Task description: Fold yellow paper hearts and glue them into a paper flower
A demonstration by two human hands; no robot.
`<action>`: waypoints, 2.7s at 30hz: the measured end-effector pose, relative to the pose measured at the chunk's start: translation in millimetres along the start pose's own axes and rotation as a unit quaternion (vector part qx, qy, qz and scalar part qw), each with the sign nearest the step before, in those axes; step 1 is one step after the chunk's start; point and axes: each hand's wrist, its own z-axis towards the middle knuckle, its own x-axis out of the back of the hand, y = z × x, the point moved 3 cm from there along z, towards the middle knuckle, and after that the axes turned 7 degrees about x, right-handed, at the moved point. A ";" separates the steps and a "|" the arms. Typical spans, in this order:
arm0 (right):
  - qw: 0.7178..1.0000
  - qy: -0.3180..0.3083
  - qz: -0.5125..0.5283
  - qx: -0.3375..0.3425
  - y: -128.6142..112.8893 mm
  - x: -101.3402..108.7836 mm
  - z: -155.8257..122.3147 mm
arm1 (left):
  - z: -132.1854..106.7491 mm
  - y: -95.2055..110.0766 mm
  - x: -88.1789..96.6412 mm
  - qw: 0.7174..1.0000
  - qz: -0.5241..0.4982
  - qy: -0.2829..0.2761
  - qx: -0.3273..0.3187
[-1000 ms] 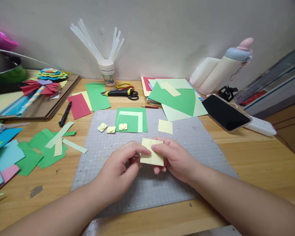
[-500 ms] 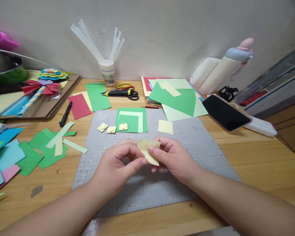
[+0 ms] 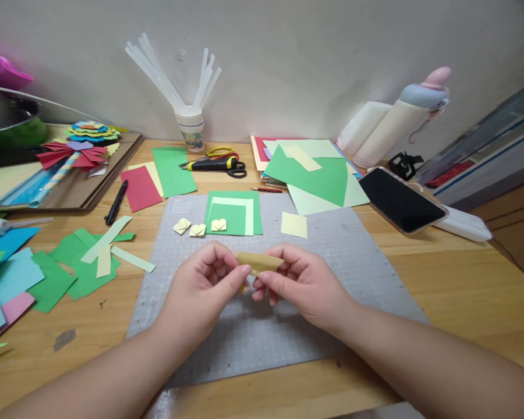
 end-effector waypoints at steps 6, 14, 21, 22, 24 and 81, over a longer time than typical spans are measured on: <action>1.000 -0.002 0.015 -0.013 3.7 0.2 1.5 | 1.1 -1.9 -0.3 1.000 -0.015 0.013 0.025; 0.998 -0.014 0.032 -0.053 8.3 2.1 1.3 | 1.3 -3.8 -2.6 0.997 -0.054 -0.010 0.047; 0.997 -0.024 0.058 -0.051 8.0 1.3 2.6 | 4.3 -9.6 -9.3 0.985 -0.085 -0.119 0.087; 0.996 -0.026 0.055 -0.060 8.0 0.9 2.0 | 4.1 -9.6 -9.8 0.985 -0.071 -0.133 0.089; 0.997 -0.029 0.034 -0.070 6.9 0.8 0.6 | 3.9 -8.7 -9.6 0.985 -0.056 -0.145 0.080; 0.978 -0.065 -0.198 -0.030 -7.1 5.6 -3.4 | 3.9 -13.9 -5.3 0.975 0.110 -0.143 0.131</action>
